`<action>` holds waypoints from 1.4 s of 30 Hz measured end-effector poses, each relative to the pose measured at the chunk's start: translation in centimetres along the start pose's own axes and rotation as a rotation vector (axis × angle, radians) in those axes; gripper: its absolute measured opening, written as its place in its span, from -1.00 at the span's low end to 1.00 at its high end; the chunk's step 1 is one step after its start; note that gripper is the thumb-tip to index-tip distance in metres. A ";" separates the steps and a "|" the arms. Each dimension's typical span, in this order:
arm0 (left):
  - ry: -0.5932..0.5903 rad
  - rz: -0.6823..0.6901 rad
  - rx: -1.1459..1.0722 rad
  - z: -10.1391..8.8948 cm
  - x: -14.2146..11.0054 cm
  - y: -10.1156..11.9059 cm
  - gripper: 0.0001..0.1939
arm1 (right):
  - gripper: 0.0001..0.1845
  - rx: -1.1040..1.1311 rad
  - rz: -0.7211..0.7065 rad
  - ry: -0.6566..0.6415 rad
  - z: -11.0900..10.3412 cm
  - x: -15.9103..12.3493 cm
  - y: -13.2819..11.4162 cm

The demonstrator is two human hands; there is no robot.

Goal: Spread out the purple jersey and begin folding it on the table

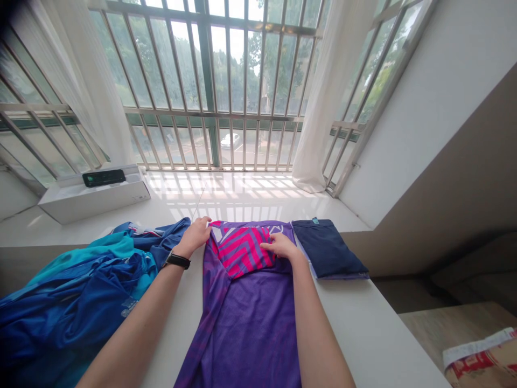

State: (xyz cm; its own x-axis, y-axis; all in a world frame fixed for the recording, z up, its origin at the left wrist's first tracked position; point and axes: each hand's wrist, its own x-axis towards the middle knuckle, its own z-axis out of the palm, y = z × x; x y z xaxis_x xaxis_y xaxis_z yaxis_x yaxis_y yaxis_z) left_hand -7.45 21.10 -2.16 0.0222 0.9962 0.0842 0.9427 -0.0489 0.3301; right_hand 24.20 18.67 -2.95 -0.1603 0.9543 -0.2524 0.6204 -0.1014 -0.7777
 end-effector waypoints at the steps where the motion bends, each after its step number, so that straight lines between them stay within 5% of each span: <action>1: -0.026 -0.041 0.019 -0.5 0.0 -0.2 -0.63 | -0.62 -0.004 0.006 -0.017 -0.1 -0.1 0.0; 7: -0.319 -0.095 0.031 -2.6 -0.4 -0.4 -0.67 | -0.58 -0.033 0.027 -0.052 -0.5 -0.1 -0.2; 12: -0.502 -0.054 -0.018 -2.5 -0.8 0.8 -0.65 | -0.77 -0.033 0.028 -0.067 -0.6 -0.3 -0.4; 30: -0.397 -0.054 0.177 -4.5 -1.3 0.8 -0.91 | -0.71 -0.057 0.162 -0.138 -0.5 -0.6 -0.3; 37: -0.284 0.021 0.229 -5.0 -2.0 4.1 -0.81 | -0.70 -0.094 0.143 -0.079 -0.4 -0.3 -0.4; 42: -0.364 0.058 0.225 -3.9 -2.6 6.1 -0.84 | -0.76 -0.088 0.149 0.041 -1.4 -0.5 0.3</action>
State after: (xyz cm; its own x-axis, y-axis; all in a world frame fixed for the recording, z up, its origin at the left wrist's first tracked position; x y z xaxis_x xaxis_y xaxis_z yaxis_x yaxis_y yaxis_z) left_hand -3.10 17.95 3.33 0.1553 0.9547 -0.2537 0.9846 -0.1288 0.1179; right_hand 25.52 18.57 -2.27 -0.0309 0.9413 -0.3361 0.6998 -0.2197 -0.6798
